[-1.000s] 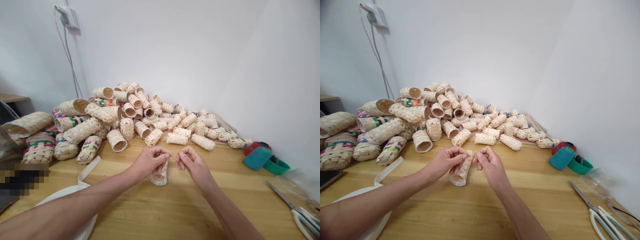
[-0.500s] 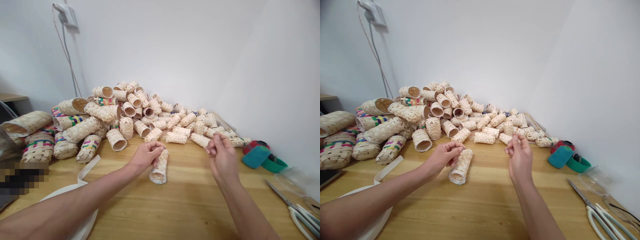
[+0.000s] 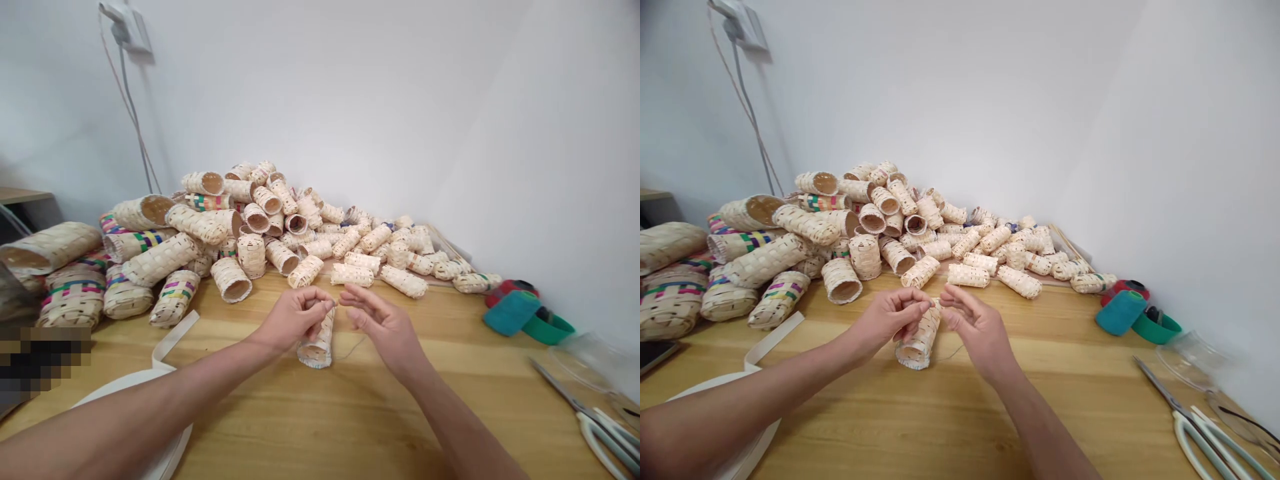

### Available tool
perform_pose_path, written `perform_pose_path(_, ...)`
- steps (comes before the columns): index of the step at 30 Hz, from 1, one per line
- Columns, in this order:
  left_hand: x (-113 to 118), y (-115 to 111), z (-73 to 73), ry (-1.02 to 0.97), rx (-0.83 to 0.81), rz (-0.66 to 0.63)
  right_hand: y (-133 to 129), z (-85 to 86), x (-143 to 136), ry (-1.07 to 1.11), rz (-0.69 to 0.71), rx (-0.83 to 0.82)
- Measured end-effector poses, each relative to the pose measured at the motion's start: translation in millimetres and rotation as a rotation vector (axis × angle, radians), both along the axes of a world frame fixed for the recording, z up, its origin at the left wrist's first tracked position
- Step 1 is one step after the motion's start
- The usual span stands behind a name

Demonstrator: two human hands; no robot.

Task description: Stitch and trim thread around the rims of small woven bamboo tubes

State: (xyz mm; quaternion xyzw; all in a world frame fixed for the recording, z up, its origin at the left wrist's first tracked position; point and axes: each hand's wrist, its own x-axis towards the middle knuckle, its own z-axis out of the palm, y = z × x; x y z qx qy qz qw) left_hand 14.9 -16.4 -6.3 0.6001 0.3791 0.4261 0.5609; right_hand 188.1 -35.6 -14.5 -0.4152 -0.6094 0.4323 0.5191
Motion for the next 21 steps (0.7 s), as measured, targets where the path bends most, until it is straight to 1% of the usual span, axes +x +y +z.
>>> perform_pose_path(3, 0.6, -1.7, 0.3, 0.022, 0.03, -0.026, -3.6, -3.4, -8.6, 0.081, 0.119, -0.054)
perform_pose_path(6, 1.7, -3.9, 0.2, 0.031, 0.054, -0.031, -3.5, -5.4, -11.7, 0.072, 0.168, -0.102)
perform_pose_path(7, 2.0, -4.3, 0.0, 0.036, 0.06, -0.031, -3.1, -5.6, -11.6, 0.029, 0.155, -0.107)
perform_pose_path(9, 2.1, -4.4, -0.8, 0.047, 0.067, -0.032, -2.1, -4.9, -9.9, -0.083, 0.074, -0.073)
perform_pose_path(11, 1.8, -3.5, -2.0, 0.054, 0.069, -0.034, -1.4, -3.0, -6.6, -0.176, -0.025, 0.007)
perform_pose_path(13, 1.1, -2.1, -3.3, 0.062, 0.063, -0.043, -1.1, -0.7, -2.8, -0.234, -0.094, 0.096)
perform_pose_path(16, -0.1, -0.5, -4.2, 0.065, 0.042, -0.064, -1.4, 1.8, 1.1, -0.323, -0.141, 0.17)
perform_pose_path(21, -1.1, -1.0, -1.8, 0.035, 0.024, -0.074, -1.6, 2.0, 1.2, -0.372, -0.151, 0.185)
